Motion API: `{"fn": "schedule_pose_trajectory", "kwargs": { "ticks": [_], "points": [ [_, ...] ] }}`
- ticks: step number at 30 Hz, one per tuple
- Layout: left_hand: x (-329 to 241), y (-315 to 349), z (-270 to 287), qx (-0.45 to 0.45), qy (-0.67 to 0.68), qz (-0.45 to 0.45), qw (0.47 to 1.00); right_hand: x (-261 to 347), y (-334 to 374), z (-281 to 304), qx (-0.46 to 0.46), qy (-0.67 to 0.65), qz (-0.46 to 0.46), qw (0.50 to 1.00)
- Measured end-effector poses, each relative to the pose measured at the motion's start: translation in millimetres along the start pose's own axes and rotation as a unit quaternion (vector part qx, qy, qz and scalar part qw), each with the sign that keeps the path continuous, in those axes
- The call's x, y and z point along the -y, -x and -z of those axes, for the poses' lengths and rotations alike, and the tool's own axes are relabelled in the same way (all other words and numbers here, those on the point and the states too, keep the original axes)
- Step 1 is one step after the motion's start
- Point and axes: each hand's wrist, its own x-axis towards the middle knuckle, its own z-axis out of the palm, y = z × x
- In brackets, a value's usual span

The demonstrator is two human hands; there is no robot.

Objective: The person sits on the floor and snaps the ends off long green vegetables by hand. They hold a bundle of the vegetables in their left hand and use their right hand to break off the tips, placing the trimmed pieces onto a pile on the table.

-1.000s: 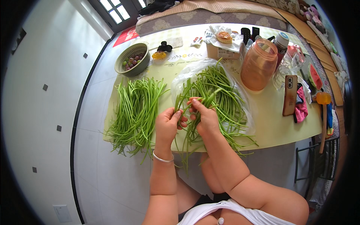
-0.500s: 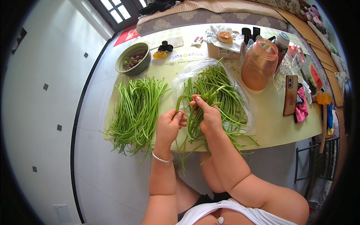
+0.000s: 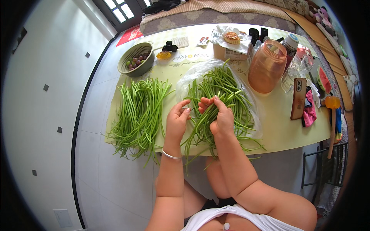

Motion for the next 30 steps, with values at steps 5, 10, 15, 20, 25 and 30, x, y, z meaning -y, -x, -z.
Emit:
{"fn": "schedule_pose_trajectory", "kwargs": {
  "ticks": [5, 10, 15, 20, 25, 30],
  "points": [
    [4.7, -5.2, -3.1, 0.032, 0.08, 0.018, 0.996, -4.2, -3.4, 10.3, 0.06, 0.094, 0.057, 0.992],
    [-31.1, 8.1, -2.4, 0.047, 0.007, -0.12, 0.992, -5.2, 10.4, -5.2, 0.067, 0.197, 0.138, 0.968],
    [-52.2, 15.6, -7.6, 0.129, -0.037, -0.234, 0.963, -11.4, 7.5, 2.5, 0.156, 0.224, 0.186, 0.944],
    [-37.4, 17.2, -5.4, 0.046, 0.085, -0.115, 0.989, -1.3, 24.3, -8.6, 0.142, 0.225, 0.198, 0.943],
    [-36.1, 18.1, -7.4, 0.014, 0.047, -0.059, 0.997, 7.8, 47.7, -22.7, 0.173, 0.181, 0.202, 0.947],
    [-50.2, 20.7, -14.6, 0.092, 0.166, -0.127, 0.974, 0.7, 38.1, -17.0, 0.215, 0.166, 0.189, 0.944]
  ]
}}
